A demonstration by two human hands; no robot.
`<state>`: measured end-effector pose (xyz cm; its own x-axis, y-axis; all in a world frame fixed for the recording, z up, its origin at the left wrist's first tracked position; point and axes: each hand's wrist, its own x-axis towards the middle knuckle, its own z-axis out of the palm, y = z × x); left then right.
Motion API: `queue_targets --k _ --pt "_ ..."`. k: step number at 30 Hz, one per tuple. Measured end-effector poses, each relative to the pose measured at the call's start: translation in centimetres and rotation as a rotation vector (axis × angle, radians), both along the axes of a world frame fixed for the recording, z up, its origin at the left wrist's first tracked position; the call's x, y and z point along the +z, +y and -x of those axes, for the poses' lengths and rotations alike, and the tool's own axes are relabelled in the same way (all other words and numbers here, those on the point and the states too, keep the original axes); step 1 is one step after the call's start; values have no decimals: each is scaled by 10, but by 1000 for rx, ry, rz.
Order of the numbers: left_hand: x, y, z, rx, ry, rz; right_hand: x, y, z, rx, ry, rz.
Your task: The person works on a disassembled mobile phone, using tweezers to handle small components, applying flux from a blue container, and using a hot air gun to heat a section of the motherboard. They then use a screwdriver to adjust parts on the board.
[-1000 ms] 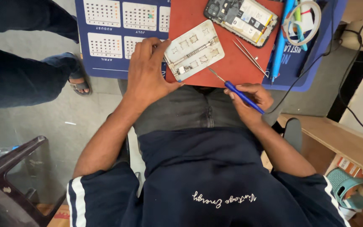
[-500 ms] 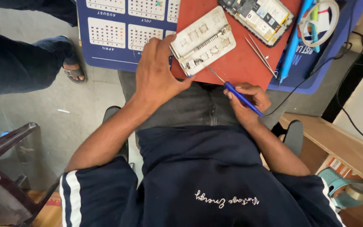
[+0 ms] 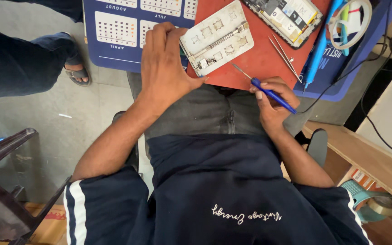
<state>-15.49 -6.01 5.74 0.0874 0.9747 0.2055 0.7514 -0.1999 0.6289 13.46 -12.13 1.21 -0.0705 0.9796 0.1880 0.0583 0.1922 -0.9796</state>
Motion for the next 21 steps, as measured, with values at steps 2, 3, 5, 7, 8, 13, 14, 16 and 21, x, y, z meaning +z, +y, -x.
queue_targets --k 2,3,5,7,8,13,14,16,21 --pt "2 -3 2 4 -35 13 3 1 1 -9 18 15" --pt "4 -5 3 3 -51 20 4 2 2 -25 17 29" --pt "8 -10 6 20 -37 44 4 5 7 -44 56 46" --pt "10 -12 8 39 -19 74 2 10 14 -54 132 54" --pt "11 -12 8 54 -7 89 1 12 17 -35 124 49" --pt "10 -11 8 33 51 -16 7 18 18 83 -69 46" --pt "9 -11 8 24 68 -32 8 18 17 88 -80 45" --pt "8 -11 9 13 85 -23 9 19 17 99 -101 37" --pt "7 -15 12 -4 122 8 8 20 22 91 -129 -8"
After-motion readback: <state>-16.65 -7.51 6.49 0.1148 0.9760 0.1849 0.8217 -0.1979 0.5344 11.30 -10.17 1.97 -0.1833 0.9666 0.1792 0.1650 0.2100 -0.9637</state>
